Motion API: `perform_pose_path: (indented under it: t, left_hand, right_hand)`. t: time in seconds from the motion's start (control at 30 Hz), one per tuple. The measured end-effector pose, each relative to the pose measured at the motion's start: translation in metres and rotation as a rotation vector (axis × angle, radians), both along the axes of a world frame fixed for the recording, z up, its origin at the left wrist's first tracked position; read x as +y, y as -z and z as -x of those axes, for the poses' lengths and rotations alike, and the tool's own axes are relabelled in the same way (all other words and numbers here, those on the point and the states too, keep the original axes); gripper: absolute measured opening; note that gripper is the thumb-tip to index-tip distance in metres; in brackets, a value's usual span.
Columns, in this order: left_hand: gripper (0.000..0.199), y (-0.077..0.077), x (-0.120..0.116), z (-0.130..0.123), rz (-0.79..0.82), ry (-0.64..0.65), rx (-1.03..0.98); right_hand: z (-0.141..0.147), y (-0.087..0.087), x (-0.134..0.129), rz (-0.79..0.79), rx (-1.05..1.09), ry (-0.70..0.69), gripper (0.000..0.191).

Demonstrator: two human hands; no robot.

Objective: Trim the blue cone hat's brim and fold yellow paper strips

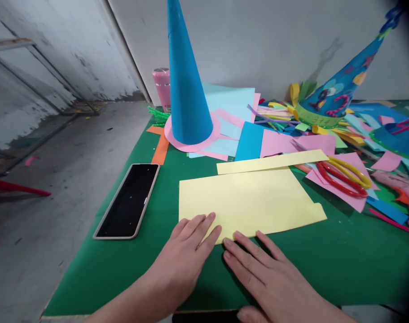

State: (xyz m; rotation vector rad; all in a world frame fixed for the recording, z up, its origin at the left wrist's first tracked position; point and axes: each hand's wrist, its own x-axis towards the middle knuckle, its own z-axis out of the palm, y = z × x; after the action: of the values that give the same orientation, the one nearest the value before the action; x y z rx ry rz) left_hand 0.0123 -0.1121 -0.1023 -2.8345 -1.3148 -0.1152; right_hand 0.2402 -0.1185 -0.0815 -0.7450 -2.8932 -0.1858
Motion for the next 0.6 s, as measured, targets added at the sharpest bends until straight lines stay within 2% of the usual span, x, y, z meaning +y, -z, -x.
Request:
perform_pose_path:
  t: [0.13,0.33,0.5,0.6]
  left_hand:
    - [0.053,-0.007,-0.002,0.000,0.008,0.019,0.026]
    - [0.040,-0.025,-0.011,-0.007,-0.073,-0.006,0.017]
    - [0.058,-0.033,-0.011,-0.011,-0.099,0.149,0.061]
    - [0.065,-0.031,-0.011,-0.010,-0.084,0.143,0.058]
  right_hand:
    - [0.000,0.002,0.003,-0.030,0.015,0.009,0.057]
    - [0.003,0.000,0.008,-0.061,0.062,0.009,0.052]
    - [0.001,0.005,0.007,-0.067,0.033,-0.016,0.057]
    - [-0.005,0.006,0.007,-0.049,-0.015,-0.021,0.056]
